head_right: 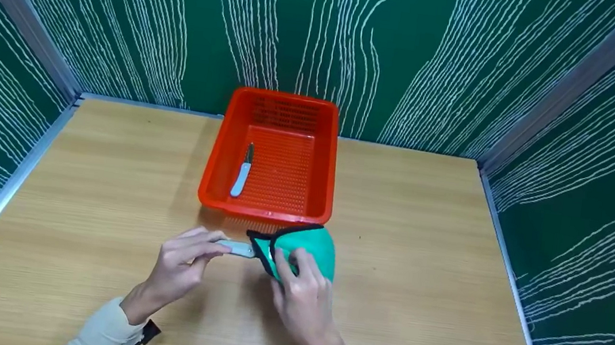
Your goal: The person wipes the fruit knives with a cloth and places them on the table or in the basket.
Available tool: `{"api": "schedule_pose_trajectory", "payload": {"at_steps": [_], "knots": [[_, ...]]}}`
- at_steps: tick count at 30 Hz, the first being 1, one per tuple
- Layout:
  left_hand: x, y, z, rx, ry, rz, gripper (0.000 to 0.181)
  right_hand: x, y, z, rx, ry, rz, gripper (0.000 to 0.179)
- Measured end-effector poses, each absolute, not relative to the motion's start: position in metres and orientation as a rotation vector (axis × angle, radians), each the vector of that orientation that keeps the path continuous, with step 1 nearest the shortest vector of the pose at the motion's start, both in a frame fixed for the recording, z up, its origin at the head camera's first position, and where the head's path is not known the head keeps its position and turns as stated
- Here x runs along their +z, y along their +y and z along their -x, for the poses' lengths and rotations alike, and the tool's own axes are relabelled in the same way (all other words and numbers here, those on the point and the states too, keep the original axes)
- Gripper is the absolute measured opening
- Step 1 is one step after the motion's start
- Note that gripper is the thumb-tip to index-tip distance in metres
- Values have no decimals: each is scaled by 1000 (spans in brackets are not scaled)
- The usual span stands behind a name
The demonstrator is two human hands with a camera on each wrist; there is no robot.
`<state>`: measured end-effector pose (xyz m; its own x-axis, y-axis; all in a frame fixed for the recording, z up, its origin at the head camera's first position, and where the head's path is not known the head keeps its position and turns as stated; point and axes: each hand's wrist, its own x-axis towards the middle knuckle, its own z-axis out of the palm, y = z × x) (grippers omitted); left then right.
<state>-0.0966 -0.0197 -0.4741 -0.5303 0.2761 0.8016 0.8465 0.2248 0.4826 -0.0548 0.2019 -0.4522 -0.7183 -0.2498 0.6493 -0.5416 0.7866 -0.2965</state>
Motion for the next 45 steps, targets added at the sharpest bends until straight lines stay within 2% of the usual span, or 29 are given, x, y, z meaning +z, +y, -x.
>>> {"api": "schedule_pose_trajectory", "payload": {"at_steps": [5,13,22,28,35,45], "knots": [[-474,-20,99,-1296,-1860,1050,14,-453,207,57,647,-2352,-605,46],[-473,-24,98,-1340,-1897,1025,21,-452,218,59,707,-2362,-640,50],[-475,-25,101,-1307,-1869,1045,19,-451,245,63,718,-2350,-768,56],[-481,-31,102,-1344,-1948,920,24,-447,266,60,602,-2413,-602,54],[-485,-31,103,-1375,-2009,889,17,-445,275,59,674,-2281,-524,34],[-495,-28,104,-1455,-2060,920,14,-446,270,55,706,-2357,-379,39]]}}
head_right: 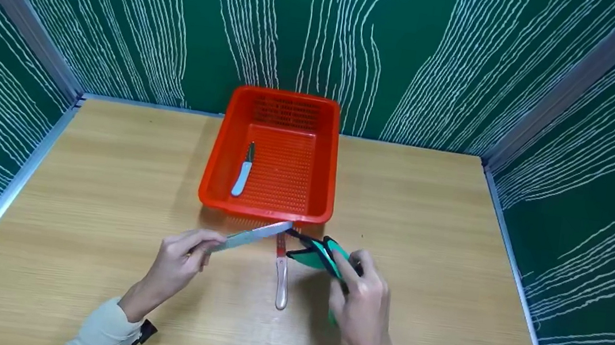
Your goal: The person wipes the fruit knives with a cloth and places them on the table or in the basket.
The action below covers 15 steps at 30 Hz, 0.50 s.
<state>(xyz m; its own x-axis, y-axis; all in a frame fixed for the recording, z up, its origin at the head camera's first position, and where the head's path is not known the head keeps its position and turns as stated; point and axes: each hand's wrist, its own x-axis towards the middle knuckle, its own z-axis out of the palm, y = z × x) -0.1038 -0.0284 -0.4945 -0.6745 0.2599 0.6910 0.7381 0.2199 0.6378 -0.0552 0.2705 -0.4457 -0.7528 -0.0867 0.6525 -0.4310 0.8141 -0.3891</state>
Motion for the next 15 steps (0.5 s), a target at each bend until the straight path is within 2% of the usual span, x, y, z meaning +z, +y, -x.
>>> {"api": "schedule_pose_trajectory", "payload": {"at_steps": [7,15], "knots": [[-497,-25,100,-1602,-2081,868,13,-446,269,55,727,-2347,-371,40],[-470,-24,92,-1837,-2016,828,6,-443,271,56,761,-2312,-326,40]]}}
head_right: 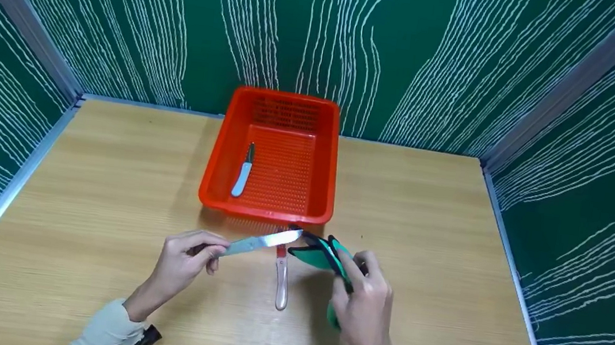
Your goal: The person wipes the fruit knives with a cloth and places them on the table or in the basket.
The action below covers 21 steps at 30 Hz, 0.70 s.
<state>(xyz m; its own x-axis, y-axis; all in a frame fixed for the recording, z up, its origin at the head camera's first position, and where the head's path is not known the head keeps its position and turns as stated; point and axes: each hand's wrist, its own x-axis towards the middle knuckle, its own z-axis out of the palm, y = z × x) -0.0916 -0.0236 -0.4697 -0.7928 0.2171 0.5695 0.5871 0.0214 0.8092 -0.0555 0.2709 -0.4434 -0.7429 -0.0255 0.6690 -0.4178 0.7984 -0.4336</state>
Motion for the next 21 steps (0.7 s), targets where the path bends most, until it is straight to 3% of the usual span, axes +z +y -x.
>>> {"api": "schedule_pose_trajectory", "payload": {"at_steps": [7,21], "knots": [[-467,-23,90,-2058,-2023,668,12,-445,275,56,815,-2230,-280,34],[-464,-26,87,-2021,-2181,565,22,-426,278,59,828,-2187,-143,19]]}}
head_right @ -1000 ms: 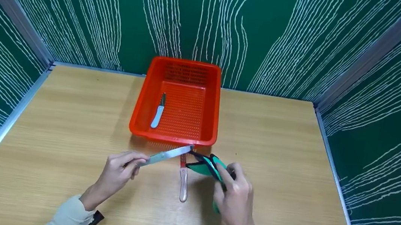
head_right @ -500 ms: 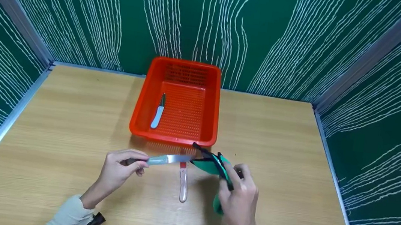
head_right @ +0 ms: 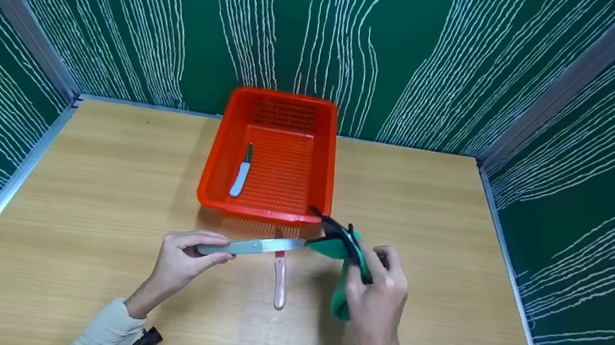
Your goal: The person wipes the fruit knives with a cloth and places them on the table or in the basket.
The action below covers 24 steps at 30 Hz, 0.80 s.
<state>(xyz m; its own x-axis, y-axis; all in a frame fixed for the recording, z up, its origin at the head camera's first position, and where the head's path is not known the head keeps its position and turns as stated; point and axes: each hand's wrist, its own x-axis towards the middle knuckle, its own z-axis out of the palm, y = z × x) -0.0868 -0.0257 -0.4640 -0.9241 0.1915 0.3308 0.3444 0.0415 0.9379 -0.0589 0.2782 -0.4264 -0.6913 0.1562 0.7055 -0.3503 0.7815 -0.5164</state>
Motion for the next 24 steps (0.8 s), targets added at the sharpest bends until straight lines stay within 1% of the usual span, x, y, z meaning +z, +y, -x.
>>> {"api": "schedule_pose_trajectory", "payload": {"at_steps": [5,9,12,15,17,21,24], "knots": [[-463,-26,86,-2040,-2137,562,22,-418,277,65,849,-2080,-45,14],[-462,-24,86,-2027,-2122,579,22,-412,266,70,870,-2016,-8,18],[-462,-21,86,-2033,-2131,578,22,-413,252,73,863,-2018,-103,20],[-462,-18,86,-2068,-2134,545,22,-420,234,73,866,-2084,-266,19],[-462,-17,86,-2102,-2129,517,21,-427,222,72,888,-2161,-367,24],[-463,-15,85,-2153,-2105,485,21,-442,201,70,923,-2301,-523,42],[-463,-14,84,-2164,-2083,481,20,-450,193,69,880,-2405,-573,46]]}}
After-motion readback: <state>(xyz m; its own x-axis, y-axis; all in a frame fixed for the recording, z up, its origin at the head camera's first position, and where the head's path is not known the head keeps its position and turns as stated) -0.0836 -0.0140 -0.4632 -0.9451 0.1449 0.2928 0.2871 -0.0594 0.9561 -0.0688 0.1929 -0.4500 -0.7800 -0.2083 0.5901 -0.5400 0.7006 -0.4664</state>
